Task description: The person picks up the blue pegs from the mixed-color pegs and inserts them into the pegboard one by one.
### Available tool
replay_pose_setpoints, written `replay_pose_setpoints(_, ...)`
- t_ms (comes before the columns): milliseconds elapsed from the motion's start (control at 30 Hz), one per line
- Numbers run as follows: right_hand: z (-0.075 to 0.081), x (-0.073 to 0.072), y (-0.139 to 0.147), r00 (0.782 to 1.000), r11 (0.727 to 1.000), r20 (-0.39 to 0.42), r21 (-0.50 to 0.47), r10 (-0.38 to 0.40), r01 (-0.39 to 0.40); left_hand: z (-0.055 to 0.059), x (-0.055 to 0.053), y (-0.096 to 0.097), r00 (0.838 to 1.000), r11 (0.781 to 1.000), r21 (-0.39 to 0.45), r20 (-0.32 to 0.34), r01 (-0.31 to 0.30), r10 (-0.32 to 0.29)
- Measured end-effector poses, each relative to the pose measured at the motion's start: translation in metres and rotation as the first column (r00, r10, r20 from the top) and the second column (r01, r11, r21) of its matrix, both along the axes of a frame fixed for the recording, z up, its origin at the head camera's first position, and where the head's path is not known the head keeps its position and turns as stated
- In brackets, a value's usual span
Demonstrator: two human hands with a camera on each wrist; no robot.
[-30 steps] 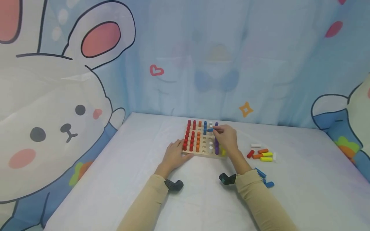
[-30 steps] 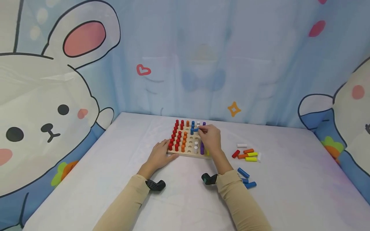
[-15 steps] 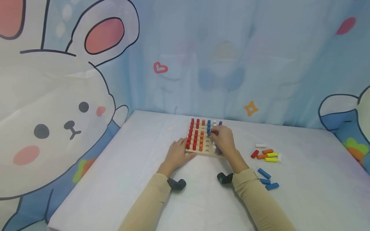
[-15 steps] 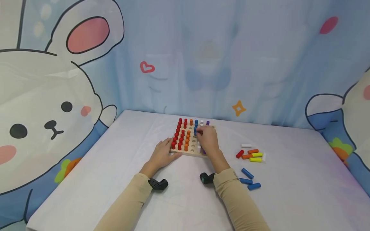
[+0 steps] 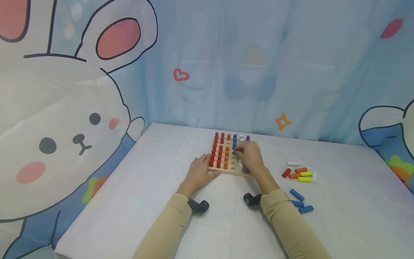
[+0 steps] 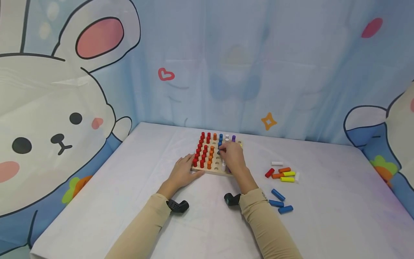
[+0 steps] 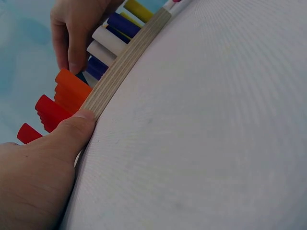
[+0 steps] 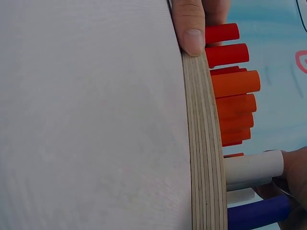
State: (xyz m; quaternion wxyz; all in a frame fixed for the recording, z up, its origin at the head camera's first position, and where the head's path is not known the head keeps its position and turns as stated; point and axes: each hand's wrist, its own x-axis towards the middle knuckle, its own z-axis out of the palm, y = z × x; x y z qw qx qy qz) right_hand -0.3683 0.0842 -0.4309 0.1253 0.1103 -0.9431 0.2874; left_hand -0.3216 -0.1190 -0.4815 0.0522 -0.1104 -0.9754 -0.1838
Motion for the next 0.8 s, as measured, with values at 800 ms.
replay_pose_setpoints(800, -0.0013, 0.0003, -0.0099, 0.996, 0.995, 0.086, 0.100, -0.016, 0.007, -0.0023, -0.0025, -0.0017, 1.000, 1.000, -0.001, -0.016, 0.019, -0.019)
